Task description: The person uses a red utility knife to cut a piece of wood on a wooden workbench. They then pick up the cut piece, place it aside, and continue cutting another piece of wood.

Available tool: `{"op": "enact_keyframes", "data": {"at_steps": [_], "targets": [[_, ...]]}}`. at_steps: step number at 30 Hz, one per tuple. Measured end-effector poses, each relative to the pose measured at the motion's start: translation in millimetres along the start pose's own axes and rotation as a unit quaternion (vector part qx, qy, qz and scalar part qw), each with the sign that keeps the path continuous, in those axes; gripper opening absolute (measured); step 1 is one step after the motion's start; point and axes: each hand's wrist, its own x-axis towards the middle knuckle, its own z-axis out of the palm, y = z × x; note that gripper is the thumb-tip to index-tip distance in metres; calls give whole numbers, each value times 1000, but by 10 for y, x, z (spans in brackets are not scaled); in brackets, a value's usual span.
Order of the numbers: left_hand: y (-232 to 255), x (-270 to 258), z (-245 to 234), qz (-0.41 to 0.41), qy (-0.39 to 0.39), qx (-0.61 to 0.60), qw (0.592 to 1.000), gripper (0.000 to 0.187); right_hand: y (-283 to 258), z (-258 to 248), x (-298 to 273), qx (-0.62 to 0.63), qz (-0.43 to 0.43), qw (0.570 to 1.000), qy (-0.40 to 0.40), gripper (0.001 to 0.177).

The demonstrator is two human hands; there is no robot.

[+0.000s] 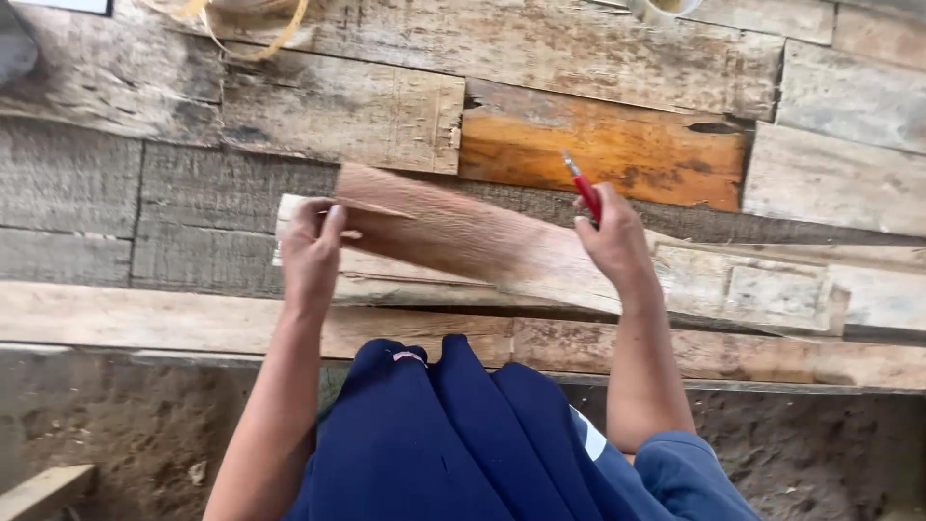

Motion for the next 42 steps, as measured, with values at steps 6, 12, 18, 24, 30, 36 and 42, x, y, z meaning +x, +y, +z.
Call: {"op": "enact_keyframes", "data": {"at_steps": [6,12,18,24,30,36,42], "targets": [[-114,589,-1074,33,45,7,998,16,-170,422,136,15,36,997,-72,42],[-272,1229,-2540,-22,127,-58,990,16,-1393,1265,383,39,70,983,-164,35],[-167,1594,-4100,-58,228,-84,968,13,-2860,2078,682,65,78,978,-181,38],[-608,2200,-5721,1,288,18,958,31,-4087,3225,856,63,6,983,-170,28],[-1027,2808,-6725,30,338,72,938,40,-4543,3810,826,-34,-136,990,18,32],[-897,2915,-6979,20,365,258,894,38,-3666,3938,515,-15,64,998,23,24],[-546,2852,-6721,-91,358,422,828,32,-4135,4265,376,0,70,997,44,26]]}}
